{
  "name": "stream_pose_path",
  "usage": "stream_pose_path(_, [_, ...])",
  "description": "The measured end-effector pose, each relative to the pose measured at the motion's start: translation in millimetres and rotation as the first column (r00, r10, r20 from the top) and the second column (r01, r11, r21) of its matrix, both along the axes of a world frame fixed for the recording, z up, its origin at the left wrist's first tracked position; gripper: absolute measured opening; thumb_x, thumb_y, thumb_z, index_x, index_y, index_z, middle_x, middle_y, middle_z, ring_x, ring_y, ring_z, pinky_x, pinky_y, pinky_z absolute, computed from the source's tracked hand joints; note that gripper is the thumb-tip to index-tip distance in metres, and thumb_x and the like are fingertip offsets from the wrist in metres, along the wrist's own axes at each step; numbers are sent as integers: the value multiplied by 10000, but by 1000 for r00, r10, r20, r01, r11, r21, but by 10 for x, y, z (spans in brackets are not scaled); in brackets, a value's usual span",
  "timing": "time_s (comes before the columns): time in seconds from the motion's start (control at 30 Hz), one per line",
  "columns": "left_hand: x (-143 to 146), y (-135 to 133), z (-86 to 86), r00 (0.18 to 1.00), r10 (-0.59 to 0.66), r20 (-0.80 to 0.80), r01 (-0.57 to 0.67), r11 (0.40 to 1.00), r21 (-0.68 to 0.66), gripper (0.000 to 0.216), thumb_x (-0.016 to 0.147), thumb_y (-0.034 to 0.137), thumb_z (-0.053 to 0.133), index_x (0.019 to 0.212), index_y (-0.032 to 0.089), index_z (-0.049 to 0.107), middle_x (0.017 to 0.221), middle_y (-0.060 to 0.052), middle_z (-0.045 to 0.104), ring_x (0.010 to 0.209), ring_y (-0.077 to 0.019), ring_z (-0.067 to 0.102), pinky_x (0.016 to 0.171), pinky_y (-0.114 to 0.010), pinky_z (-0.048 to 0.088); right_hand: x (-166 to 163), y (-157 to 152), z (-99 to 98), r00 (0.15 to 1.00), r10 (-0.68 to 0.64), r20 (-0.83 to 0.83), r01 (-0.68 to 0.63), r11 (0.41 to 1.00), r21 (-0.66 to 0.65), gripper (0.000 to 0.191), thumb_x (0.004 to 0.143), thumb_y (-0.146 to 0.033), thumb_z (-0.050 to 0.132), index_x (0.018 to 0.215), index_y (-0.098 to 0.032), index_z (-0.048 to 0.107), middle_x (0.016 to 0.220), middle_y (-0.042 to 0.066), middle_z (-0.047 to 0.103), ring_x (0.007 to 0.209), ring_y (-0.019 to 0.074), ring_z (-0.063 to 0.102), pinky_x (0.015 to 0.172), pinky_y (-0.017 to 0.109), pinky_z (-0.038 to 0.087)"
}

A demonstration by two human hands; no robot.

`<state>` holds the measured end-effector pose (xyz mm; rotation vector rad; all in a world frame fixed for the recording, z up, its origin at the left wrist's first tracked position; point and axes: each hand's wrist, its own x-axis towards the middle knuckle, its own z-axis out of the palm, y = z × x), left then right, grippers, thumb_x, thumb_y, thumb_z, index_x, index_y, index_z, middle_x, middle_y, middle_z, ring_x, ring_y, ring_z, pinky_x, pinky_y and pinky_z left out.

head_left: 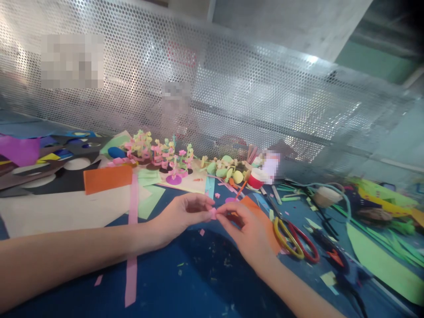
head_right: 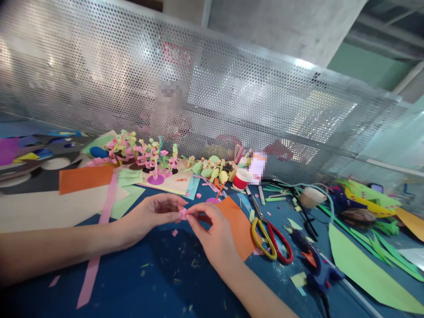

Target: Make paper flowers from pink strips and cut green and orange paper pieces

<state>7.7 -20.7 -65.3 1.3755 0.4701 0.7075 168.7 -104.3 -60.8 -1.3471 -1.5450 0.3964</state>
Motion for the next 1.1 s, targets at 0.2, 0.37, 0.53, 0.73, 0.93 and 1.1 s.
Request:
stream_pose_path(0.2, [7, -12, -3, 1000, -31, -6, 31, 999, 37, 244, 697, 271, 708, 902, 172, 622, 866, -31, 645, 846, -172, 580, 689, -279, 492, 2, 30, 3, 996, -1, -94, -7, 996, -86, 152, 801, -267, 588, 949, -241, 611, 881, 15, 618, 842, 159, 599, 779, 300, 500])
stream_pose_path(0.37, [5, -25, 5, 998, -59, 1, 59, 998, 27, 230, 702, 281, 695, 893, 174, 623, 829, -19, 628, 789, -160, 569, 649, -273, 488, 3, 19, 21, 995, 23, -93, -32, 995, -94, 52, 808, -268, 579, 831, -240, 617, 848, 4, 621, 813, 160, 587, 740, 303, 500])
stream_pose_path(0.53, [1, -26, 9, 999, -17, -30, 19, 998, 54, 228, 702, 299, 695, 881, 168, 646, 852, -27, 649, 808, -161, 583, 712, -274, 463, -32, 19, 42, 968, 101, -232, -139, 978, -156, 59, 819, -285, 567, 820, -227, 559, 817, 3, 576, 741, 144, 567, 693, 295, 511])
stream_pose_path(0.73, [10, -33, 25, 999, -29, -31, 30, 999, 38, 220, 706, 310, 690, 868, 168, 648, 817, -19, 657, 769, -157, 599, 706, -278, 460, -32, 28, 35, 913, 145, -380, -243, 944, -222, 132, 811, -338, 581, 825, -211, 546, 858, 7, 566, 770, 139, 555, 696, 280, 499])
stream_pose_path(0.93, [12, -35, 15, 999, -37, -33, 37, 999, 12, 228, 705, 315, 694, 870, 167, 642, 806, -18, 654, 767, -154, 596, 692, -267, 455, 15, 36, 22, 894, 129, -429, -264, 926, -271, 157, 791, -336, 616, 825, -198, 549, 773, -18, 569, 701, 119, 555, 700, 271, 457])
stream_pose_path(1.1, [3, -27, 11, 999, -32, -31, 33, 999, 29, 218, 709, 306, 695, 866, 163, 643, 818, -20, 646, 781, -150, 584, 697, -256, 448, 5, 32, 41, 885, 107, -454, -251, 930, -269, 160, 782, -326, 625, 825, -194, 546, 759, -21, 560, 691, 115, 552, 695, 261, 454])
